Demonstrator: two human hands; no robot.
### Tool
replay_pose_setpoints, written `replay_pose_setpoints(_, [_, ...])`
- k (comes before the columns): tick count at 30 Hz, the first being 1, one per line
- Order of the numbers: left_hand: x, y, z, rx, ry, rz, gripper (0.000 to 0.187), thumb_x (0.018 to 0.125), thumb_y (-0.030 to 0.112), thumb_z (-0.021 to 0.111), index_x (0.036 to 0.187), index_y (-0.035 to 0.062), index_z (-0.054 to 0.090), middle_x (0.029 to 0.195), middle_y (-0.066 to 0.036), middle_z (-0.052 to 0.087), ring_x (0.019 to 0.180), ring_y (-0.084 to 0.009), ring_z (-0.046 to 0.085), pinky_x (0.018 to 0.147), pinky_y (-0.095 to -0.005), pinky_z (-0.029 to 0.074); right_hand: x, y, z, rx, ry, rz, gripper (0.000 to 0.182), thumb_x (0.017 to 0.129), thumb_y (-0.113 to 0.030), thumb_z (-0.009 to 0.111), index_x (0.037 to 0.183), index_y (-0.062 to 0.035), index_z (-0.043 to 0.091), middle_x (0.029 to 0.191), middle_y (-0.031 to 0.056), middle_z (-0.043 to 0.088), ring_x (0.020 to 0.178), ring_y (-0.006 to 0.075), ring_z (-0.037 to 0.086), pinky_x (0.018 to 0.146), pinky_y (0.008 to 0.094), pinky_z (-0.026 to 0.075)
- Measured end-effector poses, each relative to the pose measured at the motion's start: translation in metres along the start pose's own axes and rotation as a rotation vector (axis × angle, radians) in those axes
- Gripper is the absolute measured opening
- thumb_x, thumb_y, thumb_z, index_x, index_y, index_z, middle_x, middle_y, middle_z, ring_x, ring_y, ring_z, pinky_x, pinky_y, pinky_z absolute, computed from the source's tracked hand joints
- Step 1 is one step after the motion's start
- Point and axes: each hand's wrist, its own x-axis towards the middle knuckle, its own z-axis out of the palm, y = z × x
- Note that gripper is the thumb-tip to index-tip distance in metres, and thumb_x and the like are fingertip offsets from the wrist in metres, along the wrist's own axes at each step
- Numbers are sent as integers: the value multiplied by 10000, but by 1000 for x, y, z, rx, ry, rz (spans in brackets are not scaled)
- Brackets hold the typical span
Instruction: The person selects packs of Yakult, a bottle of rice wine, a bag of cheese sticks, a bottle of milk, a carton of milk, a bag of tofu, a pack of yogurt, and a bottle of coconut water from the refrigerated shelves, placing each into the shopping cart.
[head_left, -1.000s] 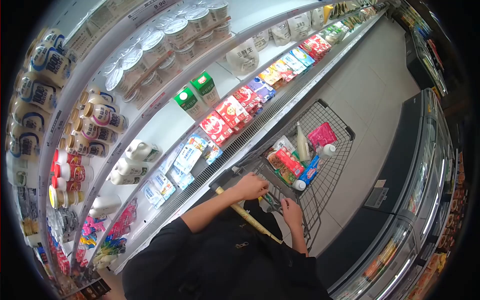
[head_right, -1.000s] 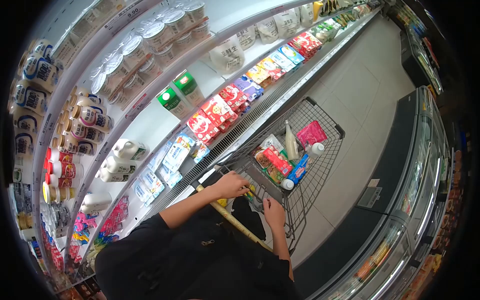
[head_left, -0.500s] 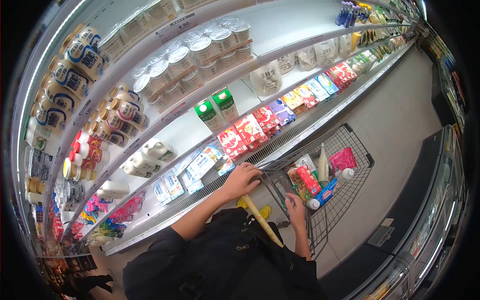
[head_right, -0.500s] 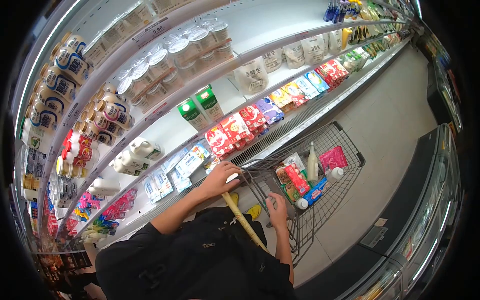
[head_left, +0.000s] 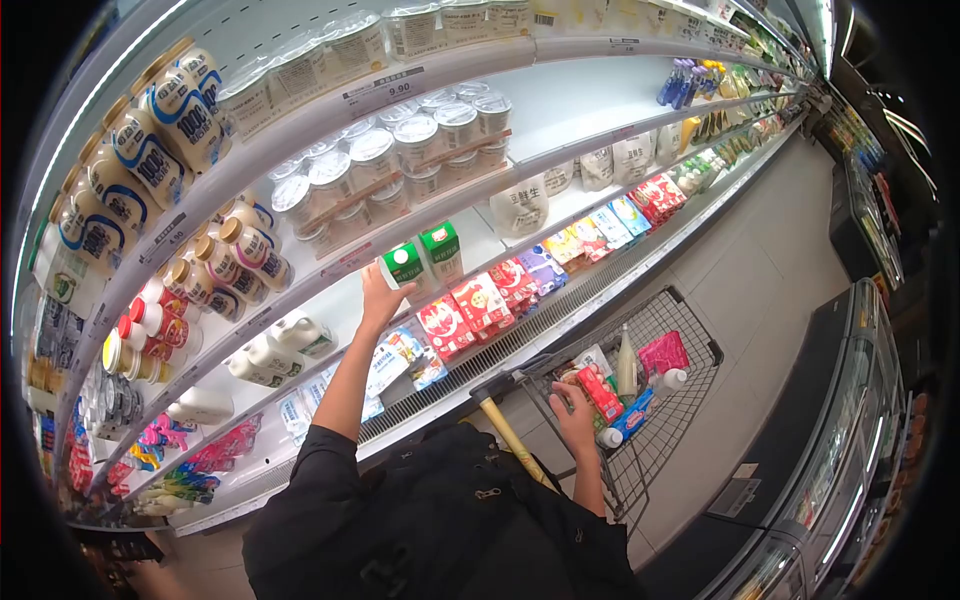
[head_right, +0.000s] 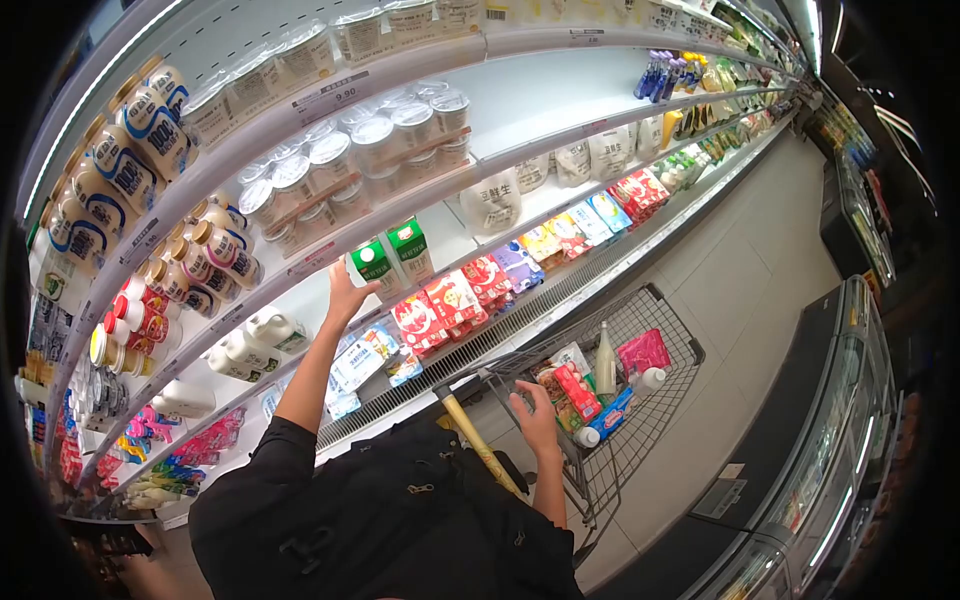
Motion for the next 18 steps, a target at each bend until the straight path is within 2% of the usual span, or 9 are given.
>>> replay_pose_setpoints(1, [6,1,1,-13,2,0,867,690,275,921,1396,-15,509,1347,-225,545,1273,-423,488,1101,-484,421,2,0,3,31,-1,40,335,985,-180,682,1278,-17,659,1210,112,700,1209,235,615,1071,357,442])
replay_pose_setpoints(3, [14,0,-1,-9,-17,-11,731,675,253,922,1287,0,615,1241,-208,627,1240,-418,515,1070,-488,435,-1,2,13,65,23,93,327,974,-201,699,1244,-19,675,1186,120,701,1185,253,626,1056,364,451])
replay_pose_setpoints(4, [17,-1,1,-37,-25,-84,622,675,227,913,1206,15,669,1156,-205,671,1197,-418,549,1038,-494,448,-1,2,16,101,45,146,321,962,-222,716,1211,-20,692,1162,127,702,1160,270,637,1041,371,459])
replay_pose_setpoints(8, [22,-9,-1,-157,-136,-104,601,679,205,905,1198,17,667,1150,-215,669,1174,-419,571,1021,-490,459,-10,8,24,-116,84,53,289,957,-214,718,1179,-28,710,1197,134,707,1197,281,631,1053,390,459])
replay_pose_setpoints(10, [14,-17,8,-28,-4,-53,609,692,180,899,1222,20,645,1159,-217,662,1144,-419,605,985,-485,484,-12,11,27,-160,127,31,274,978,-210,693,1178,-24,718,1201,116,712,1196,248,625,1072,385,448])
replay_pose_setpoints(11, [11,-20,12,-33,-8,-55,609,692,180,899,1222,20,645,1159,-217,662,1144,-419,605,985,-485,484,-12,11,28,-166,129,35,274,978,-210,693,1178,-24,718,1201,116,712,1196,248,625,1072,385,448])
replay_pose_setpoints(13, [6,-27,18,-47,120,58,661,709,187,905,1275,30,599,1180,-206,653,1113,-409,638,937,-476,512,-13,10,28,-144,172,37,261,979,-210,691,1159,-25,725,1189,120,713,1193,252,622,1067,383,449])
replay_pose_setpoints(18, [-6,-6,15,-250,92,18,708,723,192,916,1309,43,548,1196,-192,640,1107,-391,654,913,-465,528,-13,9,28,-130,172,77,255,977,-209,695,1152,-26,732,1181,119,715,1180,265,623,1067,383,448])
